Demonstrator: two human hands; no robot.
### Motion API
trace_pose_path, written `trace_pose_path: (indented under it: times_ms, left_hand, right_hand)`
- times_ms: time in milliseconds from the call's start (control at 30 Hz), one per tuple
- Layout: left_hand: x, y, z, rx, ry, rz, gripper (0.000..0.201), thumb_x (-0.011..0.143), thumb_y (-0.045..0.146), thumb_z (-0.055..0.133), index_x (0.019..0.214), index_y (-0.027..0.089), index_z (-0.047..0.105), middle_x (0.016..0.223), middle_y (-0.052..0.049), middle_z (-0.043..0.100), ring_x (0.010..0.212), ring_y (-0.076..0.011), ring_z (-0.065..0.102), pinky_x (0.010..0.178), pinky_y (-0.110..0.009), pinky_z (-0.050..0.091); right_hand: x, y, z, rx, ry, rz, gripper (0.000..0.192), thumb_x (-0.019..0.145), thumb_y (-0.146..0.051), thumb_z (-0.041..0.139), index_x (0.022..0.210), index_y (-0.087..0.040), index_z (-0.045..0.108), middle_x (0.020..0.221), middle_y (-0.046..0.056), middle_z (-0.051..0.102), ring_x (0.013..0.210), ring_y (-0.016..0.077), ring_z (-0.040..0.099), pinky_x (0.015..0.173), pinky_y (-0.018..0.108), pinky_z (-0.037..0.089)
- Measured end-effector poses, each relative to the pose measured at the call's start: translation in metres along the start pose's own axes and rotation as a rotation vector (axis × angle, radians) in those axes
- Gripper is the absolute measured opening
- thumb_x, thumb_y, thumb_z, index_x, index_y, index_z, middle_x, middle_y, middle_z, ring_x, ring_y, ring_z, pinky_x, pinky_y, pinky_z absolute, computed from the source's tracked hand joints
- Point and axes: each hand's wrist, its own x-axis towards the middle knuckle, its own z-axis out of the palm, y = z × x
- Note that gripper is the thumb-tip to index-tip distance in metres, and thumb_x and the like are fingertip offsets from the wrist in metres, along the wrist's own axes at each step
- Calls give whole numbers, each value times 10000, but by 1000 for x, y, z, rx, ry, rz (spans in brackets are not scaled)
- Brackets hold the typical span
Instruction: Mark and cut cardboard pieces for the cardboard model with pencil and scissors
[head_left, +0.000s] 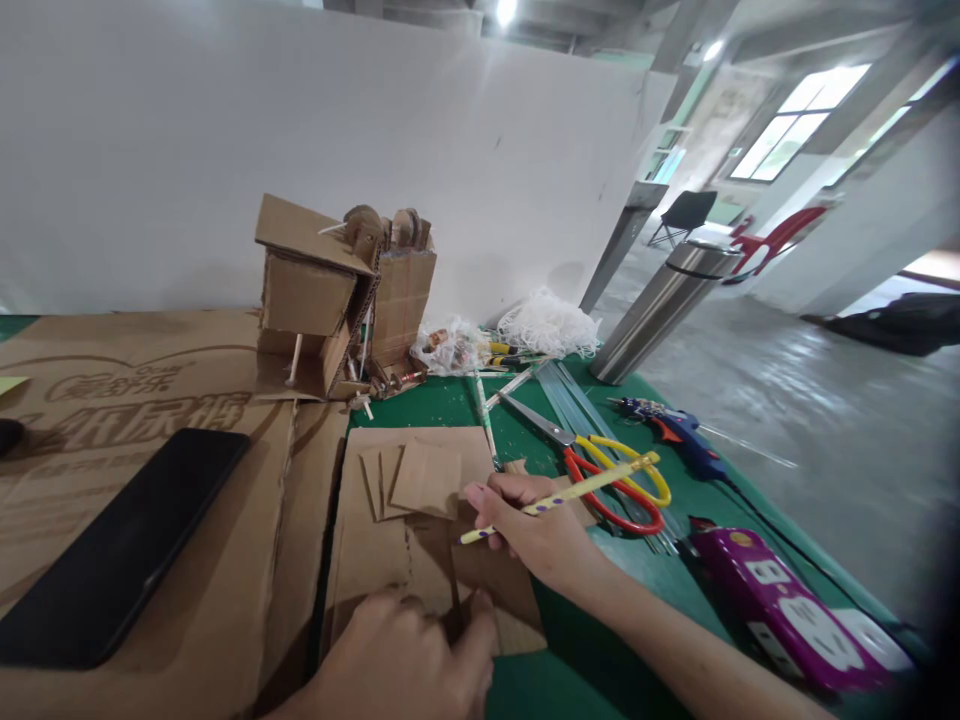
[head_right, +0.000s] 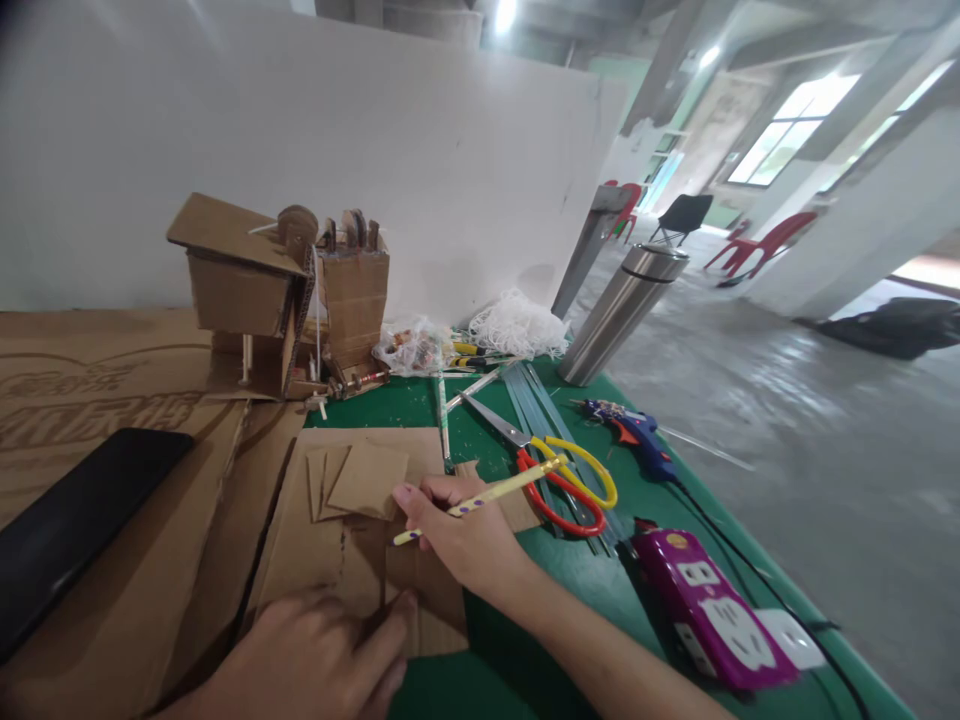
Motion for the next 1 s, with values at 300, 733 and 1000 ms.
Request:
trace_pose_path:
  times_ms: [300,733,1000]
  left_hand:
    - [7,1,-7,38,121,-28,179,845,323,654,934,168,675,872,-12,745,656,-173,665,459,-297,444]
    - [-1,3,1,106,-9,96,260,830,186,581,1066,110,661,1104,-135,753,531,-174,705,375,-272,429]
    - [-1,2,0,105,-45,125,290,832,143,518,1085,94,653,1122,-160,742,550,-183,721,400,-259,480]
  right_hand:
    - [2,1,-1,-66,-45,-25,419,837,-496,535,526,-216,524,465,-12,530,412,104,410,385,229,260]
    - [8,7,-6,-110,-36,-94,409,858,-398,500,488,-226,470,425,-29,516,403,101,437,427,228,322]
    - [8,5,-11,-130,-54,-89,420,859,-393,512,479,-221,461,425,-23,523,431,107,451,457,231,333]
